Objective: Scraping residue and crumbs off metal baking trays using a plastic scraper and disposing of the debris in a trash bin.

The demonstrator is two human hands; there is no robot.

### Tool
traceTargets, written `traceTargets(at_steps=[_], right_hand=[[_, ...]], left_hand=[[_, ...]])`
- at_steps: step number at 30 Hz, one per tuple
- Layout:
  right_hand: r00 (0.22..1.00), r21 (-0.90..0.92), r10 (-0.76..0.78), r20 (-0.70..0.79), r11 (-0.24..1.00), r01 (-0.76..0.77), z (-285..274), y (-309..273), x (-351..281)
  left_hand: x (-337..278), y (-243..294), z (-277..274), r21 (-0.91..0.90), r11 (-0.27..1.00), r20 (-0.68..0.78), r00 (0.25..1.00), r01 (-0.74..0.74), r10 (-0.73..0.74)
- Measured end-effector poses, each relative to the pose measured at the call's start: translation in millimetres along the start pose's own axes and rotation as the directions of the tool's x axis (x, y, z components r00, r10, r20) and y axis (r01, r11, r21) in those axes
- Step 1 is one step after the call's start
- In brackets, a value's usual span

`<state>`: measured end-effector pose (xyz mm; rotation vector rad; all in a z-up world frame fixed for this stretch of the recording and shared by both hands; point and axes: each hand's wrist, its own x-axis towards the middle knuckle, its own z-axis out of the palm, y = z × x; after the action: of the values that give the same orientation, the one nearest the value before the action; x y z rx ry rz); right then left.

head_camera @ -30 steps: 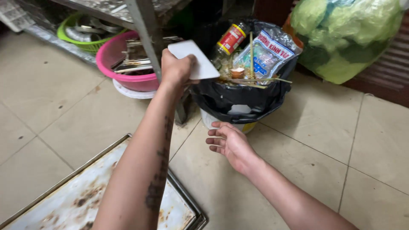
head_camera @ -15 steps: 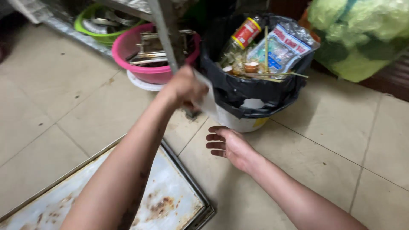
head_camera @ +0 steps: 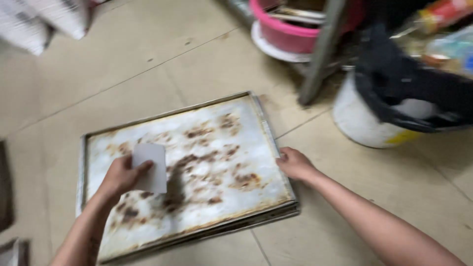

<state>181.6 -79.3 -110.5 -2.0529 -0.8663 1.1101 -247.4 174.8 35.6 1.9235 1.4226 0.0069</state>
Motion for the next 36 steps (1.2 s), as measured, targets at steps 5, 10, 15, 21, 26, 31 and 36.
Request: traceTargets(at_steps=[5, 10, 15, 21, 26, 31, 36], right_hand=[[0.994, -0.453, -0.041, -0.102, 0.892, -0.010, 10, -7, -3], [0.991, -0.209, 0.103, -0.088, 0.970, -0.120, 2, -30, -21], [0.988, 0.008, -0.093, -0.124, 0.996, 0.094, -9, -99, -70], [0.988, 0.270, -0.082, -0.131, 0.956, 0.115, -35, -161, -108], [0.965, 0.421, -0.246, -0.090, 0.869, 0.261, -44, -202, -127], [0.907, 0.320, -0.415, -0.077, 0.851, 0.416, -28, -209, -46], [0.912, 0.298, -0.411, 0.013, 0.872, 0.388, 78, -316, -18]], left_hand=[[-73, -127, 8, -0.491, 0.837, -0.231, 0.890, 0.241, -0.392], [-121, -196, -9, -0.620, 0.771, -0.453, 0.736, 0.145, -0.503], [-118, -259, -8, -0.709, 0.704, -0.543, 0.603, 0.043, -0.584], [-115, -253, -1, -0.784, 0.615, -0.515, 0.642, -0.085, -0.568], [-138, -296, -3, -0.784, 0.567, -0.617, 0.427, -0.255, -0.661], [-183, -406, 53, -0.745, 0.663, -0.651, 0.141, 0.070, -0.746], [-218, -393, 106, -0.821, 0.543, -0.513, 0.193, 0.174, -0.837]])
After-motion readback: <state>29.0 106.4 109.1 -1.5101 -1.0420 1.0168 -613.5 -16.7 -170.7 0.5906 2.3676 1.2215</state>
